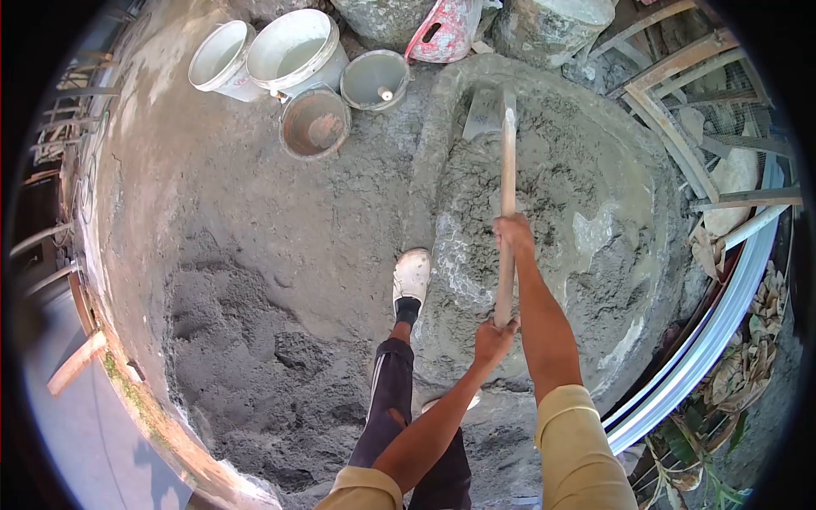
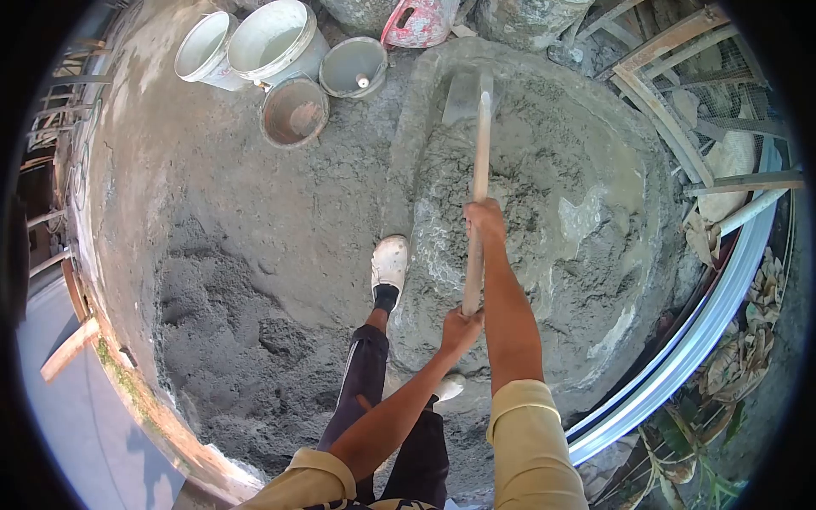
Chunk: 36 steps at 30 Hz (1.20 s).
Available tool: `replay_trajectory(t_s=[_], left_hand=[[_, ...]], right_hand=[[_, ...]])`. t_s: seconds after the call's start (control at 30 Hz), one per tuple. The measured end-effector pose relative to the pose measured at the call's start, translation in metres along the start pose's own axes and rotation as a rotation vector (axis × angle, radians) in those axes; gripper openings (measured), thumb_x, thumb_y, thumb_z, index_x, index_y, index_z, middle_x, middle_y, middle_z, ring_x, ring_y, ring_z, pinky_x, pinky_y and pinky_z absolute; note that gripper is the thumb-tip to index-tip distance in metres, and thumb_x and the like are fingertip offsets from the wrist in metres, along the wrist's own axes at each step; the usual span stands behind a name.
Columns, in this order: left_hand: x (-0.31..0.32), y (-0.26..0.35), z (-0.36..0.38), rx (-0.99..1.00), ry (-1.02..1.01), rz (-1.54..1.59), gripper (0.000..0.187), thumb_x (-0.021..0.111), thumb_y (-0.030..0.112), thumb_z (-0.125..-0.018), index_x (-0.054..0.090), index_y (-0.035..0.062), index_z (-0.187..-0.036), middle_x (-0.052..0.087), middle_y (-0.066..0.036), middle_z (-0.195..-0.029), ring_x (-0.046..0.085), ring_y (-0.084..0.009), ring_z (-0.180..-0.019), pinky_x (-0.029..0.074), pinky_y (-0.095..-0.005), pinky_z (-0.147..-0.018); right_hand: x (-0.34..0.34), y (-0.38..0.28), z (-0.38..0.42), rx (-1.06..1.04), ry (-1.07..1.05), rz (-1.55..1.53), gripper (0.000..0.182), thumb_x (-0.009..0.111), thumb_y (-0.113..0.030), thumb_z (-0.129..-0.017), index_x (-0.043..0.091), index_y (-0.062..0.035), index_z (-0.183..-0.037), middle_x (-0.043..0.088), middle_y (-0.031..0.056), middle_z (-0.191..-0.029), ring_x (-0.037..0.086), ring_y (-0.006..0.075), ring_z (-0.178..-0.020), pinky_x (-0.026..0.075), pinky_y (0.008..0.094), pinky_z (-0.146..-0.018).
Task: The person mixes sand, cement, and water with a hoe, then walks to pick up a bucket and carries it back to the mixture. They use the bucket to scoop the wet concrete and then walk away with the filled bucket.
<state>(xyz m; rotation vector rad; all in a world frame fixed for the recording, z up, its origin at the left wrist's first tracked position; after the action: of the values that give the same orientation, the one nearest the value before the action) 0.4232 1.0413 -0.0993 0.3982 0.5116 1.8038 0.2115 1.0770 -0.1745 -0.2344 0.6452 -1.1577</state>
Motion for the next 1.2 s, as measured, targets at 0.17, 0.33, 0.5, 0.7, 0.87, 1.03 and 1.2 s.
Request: replay_trajectory(t_s=[0.17,0.33,0.5,0.7,0.87,1.03,1.2], left_hand=[[-0.004,-0.138,0.057,-0.125,-0.151,-0.058,0.024,0.064,0.021,-0.079,0.059,-0.0031,-0.077,0.056,-0.009,-0.057,0.055,-0.0181,-0.052,0.043,-0.0354,-0.051],[-0.013,-0.166,0.145,0.072,-0.162,-0.268,0.017,0.063,0.013,-0.074,0.059,-0.0032,-0.080,0.058,-0.024,-0.065,0.063,-0.0368,-0.066,0.047,-0.0401,-0.057],[-0.016,-0.191,0.194,0.132,-0.233,-0.289,0.016,0.063,0.013,-0.075,0.061,-0.0018,-0.080,0.059,-0.022,-0.065,0.065,-0.0346,-0.065,0.049,-0.0364,-0.056],[0.000,-0.112,0.118,0.106,-0.447,-0.533,0.023,0.063,0.020,-0.075,0.063,-0.0011,-0.084,0.062,-0.023,-0.070,0.064,-0.0367,-0.070,0.049,-0.0414,-0.062],[0.067,0.014,-0.004,0.088,-0.650,-0.748,0.038,0.067,0.027,-0.073,0.063,-0.0076,-0.089,0.064,-0.021,-0.074,0.065,-0.0305,-0.068,0.049,-0.0387,-0.065],[0.125,0.076,-0.086,0.148,-0.676,-0.950,0.038,0.068,0.028,-0.071,0.065,-0.0048,-0.089,0.065,-0.022,-0.083,0.065,-0.0298,-0.078,0.050,-0.0378,-0.072],[0.131,0.098,-0.116,0.793,-0.454,-1.360,0.017,0.064,0.015,-0.073,0.067,0.0030,-0.084,0.065,-0.016,-0.078,0.066,-0.0288,-0.076,0.051,-0.0383,-0.068]], right_hand=[[0.006,0.138,0.060,0.137,-0.048,-0.165,0.010,0.059,-0.008,-0.073,0.053,-0.0014,-0.068,0.050,0.0047,-0.055,0.049,0.0146,-0.044,0.042,0.0310,-0.039],[-0.020,0.214,0.142,0.223,-0.081,-0.503,0.010,0.058,-0.004,-0.073,0.049,-0.0047,-0.068,0.046,0.0034,-0.055,0.044,0.0134,-0.040,0.038,0.0292,-0.036],[-0.048,0.231,0.205,0.232,-0.011,-0.596,0.011,0.060,-0.004,-0.072,0.049,-0.0045,-0.069,0.045,0.0036,-0.054,0.044,0.0142,-0.038,0.038,0.0299,-0.035],[-0.109,0.185,0.155,0.046,0.275,-0.681,0.012,0.059,-0.006,-0.076,0.049,-0.0031,-0.082,0.048,0.0024,-0.061,0.046,0.0118,-0.043,0.040,0.0269,-0.037],[-0.190,0.144,0.043,-0.001,0.550,-0.722,0.014,0.059,-0.006,-0.076,0.049,0.0004,-0.083,0.049,0.0059,-0.063,0.047,0.0147,-0.044,0.042,0.0284,-0.039],[-0.234,0.152,-0.047,0.070,0.672,-0.967,0.017,0.062,-0.011,-0.080,0.048,-0.0008,-0.080,0.049,0.0075,-0.064,0.047,0.0159,-0.046,0.042,0.0274,-0.040],[-0.187,0.194,-0.088,0.138,0.542,-1.301,0.026,0.056,-0.026,-0.088,0.044,-0.0065,-0.077,0.045,0.0054,-0.061,0.044,0.0157,-0.048,0.041,0.0269,-0.043]])
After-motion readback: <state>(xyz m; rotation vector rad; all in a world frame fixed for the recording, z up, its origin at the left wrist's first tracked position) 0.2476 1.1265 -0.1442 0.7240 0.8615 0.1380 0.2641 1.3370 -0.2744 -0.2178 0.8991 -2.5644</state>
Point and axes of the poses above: each hand's wrist, its own z-axis away from the middle knuckle, its own x-axis out of the palm, y = z × x, the point moved 6 cm from there along -z, towards the middle knuckle
